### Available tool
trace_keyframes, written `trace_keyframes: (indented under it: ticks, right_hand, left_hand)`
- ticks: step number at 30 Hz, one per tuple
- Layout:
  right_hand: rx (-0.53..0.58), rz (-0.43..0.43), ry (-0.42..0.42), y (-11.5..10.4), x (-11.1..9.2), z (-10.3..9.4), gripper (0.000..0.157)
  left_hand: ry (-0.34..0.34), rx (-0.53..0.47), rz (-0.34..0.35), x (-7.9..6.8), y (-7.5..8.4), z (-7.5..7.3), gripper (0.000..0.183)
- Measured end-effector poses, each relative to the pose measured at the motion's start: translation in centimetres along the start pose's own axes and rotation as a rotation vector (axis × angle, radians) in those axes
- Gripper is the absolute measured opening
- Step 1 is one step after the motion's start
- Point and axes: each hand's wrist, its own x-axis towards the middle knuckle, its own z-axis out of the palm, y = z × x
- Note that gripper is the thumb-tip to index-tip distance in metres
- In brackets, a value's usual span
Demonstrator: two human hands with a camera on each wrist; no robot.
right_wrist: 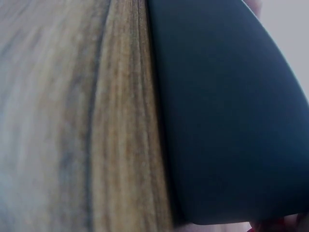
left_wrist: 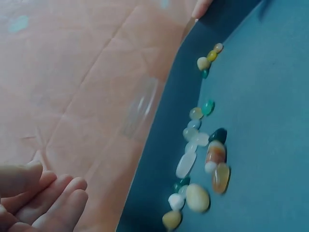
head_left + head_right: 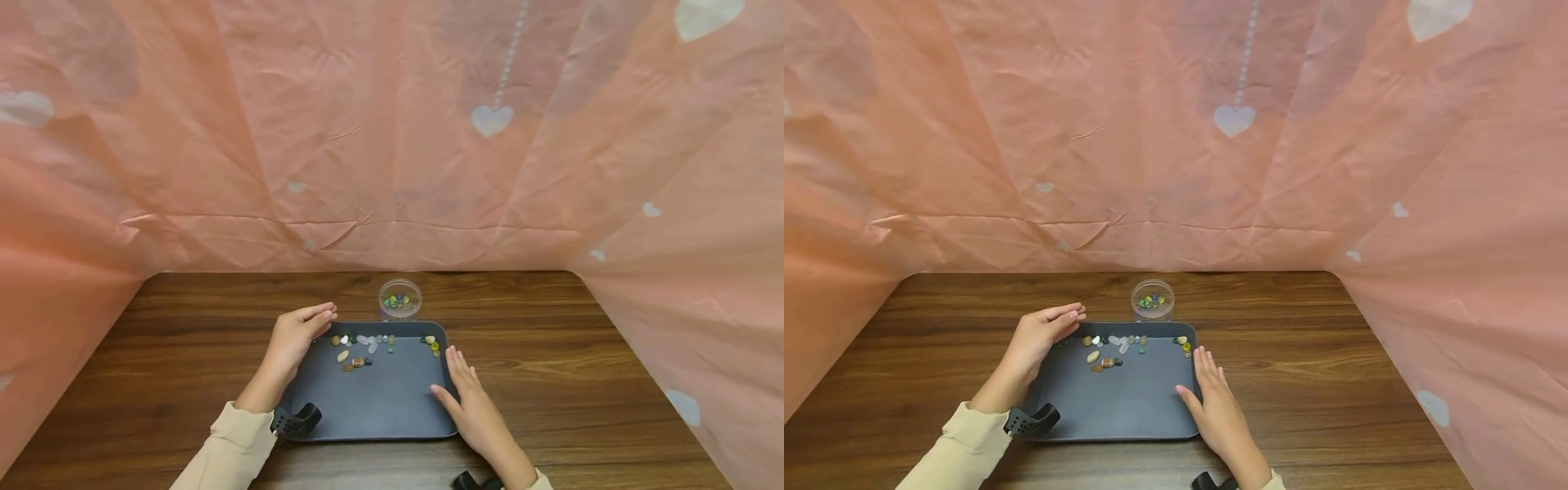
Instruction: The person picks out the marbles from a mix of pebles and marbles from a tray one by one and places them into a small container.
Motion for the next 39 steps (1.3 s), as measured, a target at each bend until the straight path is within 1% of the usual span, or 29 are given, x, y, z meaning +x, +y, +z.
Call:
trace_keyframes:
  ticks: [5,8,10,12,14,16,19,21,23,26,28,30,32,35,39]
  right_hand:
    - [0.003,0.017,-0.003,0.1,-0.1,-0.1,0.073]
    - [0.005,0.022,-0.01,0.1,-0.1,0.0,0.073]
    - [0.009,0.02,-0.013,0.0,-0.1,0.1,0.073]
    - [0.009,0.013,-0.01,-0.1,-0.1,0.2,0.073]
    - [0.01,0.011,-0.005,-0.1,-0.1,0.2,0.073]
    - [0.008,0.011,-0.003,-0.2,-0.1,0.2,0.073]
    - [0.008,0.019,-0.005,-0.1,-0.1,0.2,0.073]
    - [0.004,0.017,-0.003,-0.1,-0.1,0.1,0.073]
    - [0.003,0.017,-0.003,-0.1,-0.1,0.1,0.073]
    - [0.006,0.019,-0.006,0.0,-0.1,0.1,0.073]
    - [0.009,0.021,-0.011,0.0,-0.1,0.1,0.073]
    - [0.008,0.019,-0.011,0.0,-0.1,0.1,0.073]
    - [0.006,0.014,-0.007,-0.1,-0.1,0.1,0.073]
    - [0.007,0.014,-0.003,-0.1,-0.1,0.1,0.073]
    - [0.011,0.018,-0.005,-0.1,0.0,0.0,0.073]
  left_hand:
    - [-0.047,0.006,-0.012,-1.4,-0.3,-2.1,0.036]
    - [-0.035,0.009,-0.011,-2.5,-0.7,-3.3,0.037]
    - [-0.005,0.032,-0.005,-3.3,-1.0,-4.1,0.038]
    - [0.029,0.092,0.01,-4.1,-1.3,-4.7,0.038]
    - [0.06,0.237,0.031,-4.9,-1.7,-5.3,0.038]
    - [0.074,0.396,0.057,-5.5,-2.2,-5.6,0.04]
    - [0.058,0.628,0.098,-6.0,-3.1,-5.6,0.044]
    - [0.021,0.732,0.148,-6.0,-3.7,-5.4,0.049]
    - [0.005,0.834,0.2,-6.1,-4.2,-5.0,0.051]
    - [0.029,0.981,0.281,-6.3,-4.9,-4.6,0.052]
    - [0.057,1.054,0.314,-6.5,-5.2,-4.4,0.051]
    - [0.072,1.099,0.342,-6.6,-5.4,-4.2,0.05]
    - [0.077,1.119,0.36,-6.7,-5.5,-4.0,0.049]
    - [0.072,1.125,0.366,-6.8,-5.5,-3.8,0.049]
    - [0.067,1.127,0.356,-6.8,-5.5,-3.6,0.048]
